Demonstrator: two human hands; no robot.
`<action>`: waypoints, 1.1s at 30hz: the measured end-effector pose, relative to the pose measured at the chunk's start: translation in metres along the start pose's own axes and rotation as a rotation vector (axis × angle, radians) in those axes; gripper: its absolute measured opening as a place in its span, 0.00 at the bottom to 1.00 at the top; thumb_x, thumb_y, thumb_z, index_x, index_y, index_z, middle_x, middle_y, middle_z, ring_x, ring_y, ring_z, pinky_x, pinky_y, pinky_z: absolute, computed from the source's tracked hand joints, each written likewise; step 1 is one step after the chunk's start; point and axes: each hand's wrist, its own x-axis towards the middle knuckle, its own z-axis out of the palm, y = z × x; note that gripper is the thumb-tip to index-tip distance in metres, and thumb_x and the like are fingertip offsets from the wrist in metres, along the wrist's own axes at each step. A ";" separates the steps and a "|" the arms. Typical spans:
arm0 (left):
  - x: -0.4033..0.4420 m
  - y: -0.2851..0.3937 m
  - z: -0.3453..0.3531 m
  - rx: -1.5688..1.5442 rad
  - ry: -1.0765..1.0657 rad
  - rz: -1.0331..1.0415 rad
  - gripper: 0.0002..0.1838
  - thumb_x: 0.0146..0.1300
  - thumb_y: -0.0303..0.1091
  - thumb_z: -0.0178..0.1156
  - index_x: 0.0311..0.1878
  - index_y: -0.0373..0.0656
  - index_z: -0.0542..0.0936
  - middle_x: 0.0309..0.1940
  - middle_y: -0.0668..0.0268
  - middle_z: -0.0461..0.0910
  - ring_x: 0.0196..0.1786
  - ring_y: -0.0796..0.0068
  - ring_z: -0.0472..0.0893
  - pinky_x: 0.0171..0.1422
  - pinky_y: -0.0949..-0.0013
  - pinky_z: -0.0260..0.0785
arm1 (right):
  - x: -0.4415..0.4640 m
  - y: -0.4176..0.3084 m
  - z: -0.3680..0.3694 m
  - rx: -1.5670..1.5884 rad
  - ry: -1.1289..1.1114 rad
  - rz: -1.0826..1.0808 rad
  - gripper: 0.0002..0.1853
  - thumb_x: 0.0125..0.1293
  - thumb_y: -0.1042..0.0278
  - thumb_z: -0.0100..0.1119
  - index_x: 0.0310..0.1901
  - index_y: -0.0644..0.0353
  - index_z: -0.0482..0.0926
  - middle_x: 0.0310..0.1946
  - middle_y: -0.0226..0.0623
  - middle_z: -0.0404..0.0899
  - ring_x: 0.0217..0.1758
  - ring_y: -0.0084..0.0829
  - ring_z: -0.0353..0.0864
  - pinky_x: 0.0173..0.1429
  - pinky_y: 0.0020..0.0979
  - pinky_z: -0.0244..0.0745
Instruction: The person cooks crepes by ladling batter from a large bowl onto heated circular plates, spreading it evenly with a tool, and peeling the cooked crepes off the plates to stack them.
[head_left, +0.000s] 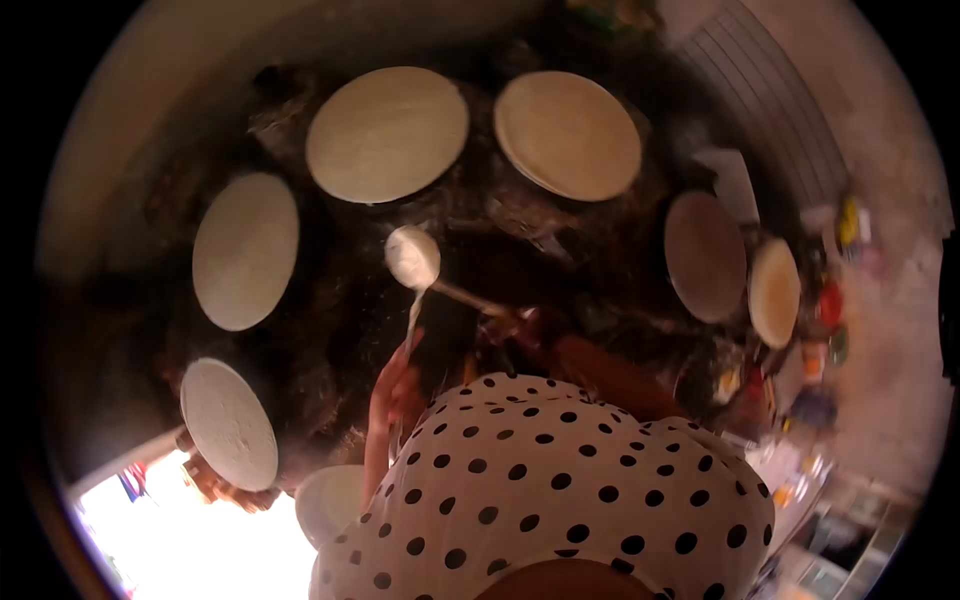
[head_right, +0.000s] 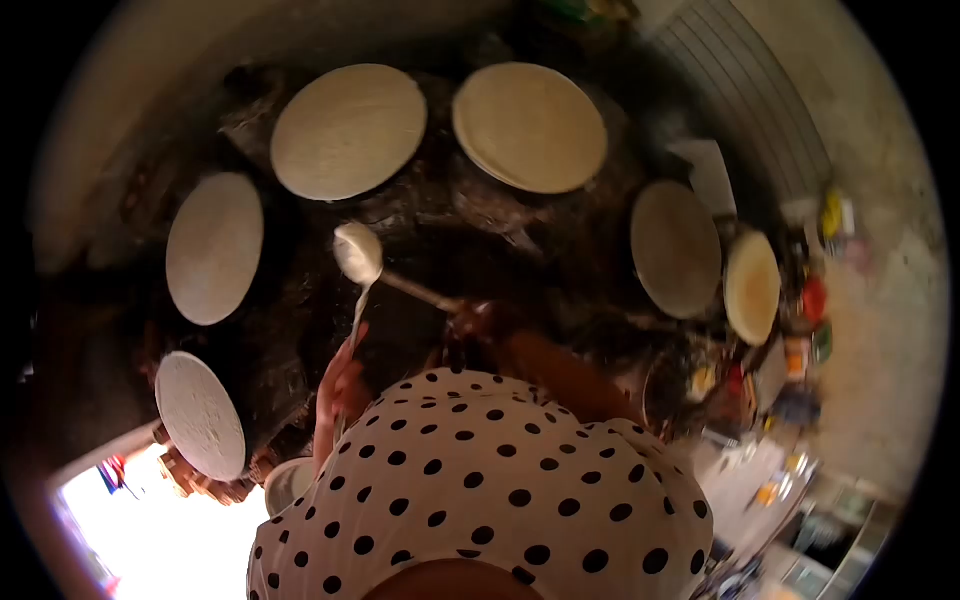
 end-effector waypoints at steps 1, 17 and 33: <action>0.024 -0.006 0.004 -0.138 -0.043 -0.083 0.24 0.72 0.35 0.46 0.69 0.45 0.61 0.15 0.77 0.57 0.10 0.89 0.55 0.10 0.82 0.47 | -0.016 0.032 0.008 -0.004 -0.046 0.143 0.19 0.66 0.52 0.48 0.46 0.58 0.79 0.40 0.47 0.80 0.42 0.45 0.81 0.45 0.41 0.76; 0.166 -0.072 0.137 0.498 0.298 -0.085 0.23 0.71 0.33 0.47 0.68 0.44 0.64 0.15 0.74 0.60 0.11 0.86 0.57 0.14 0.81 0.49 | -0.030 0.109 -0.140 1.063 0.423 0.433 0.12 0.65 0.58 0.54 0.39 0.59 0.78 0.27 0.42 0.79 0.33 0.42 0.81 0.35 0.41 0.74; 0.389 -0.358 0.306 1.326 -0.382 -0.483 0.24 0.70 0.33 0.46 0.68 0.40 0.63 0.19 0.75 0.62 0.14 0.86 0.60 0.16 0.81 0.51 | -0.427 0.230 -0.163 0.249 1.077 0.911 0.26 0.56 0.71 0.59 0.60 0.48 0.74 0.46 0.44 0.79 0.43 0.46 0.81 0.46 0.41 0.77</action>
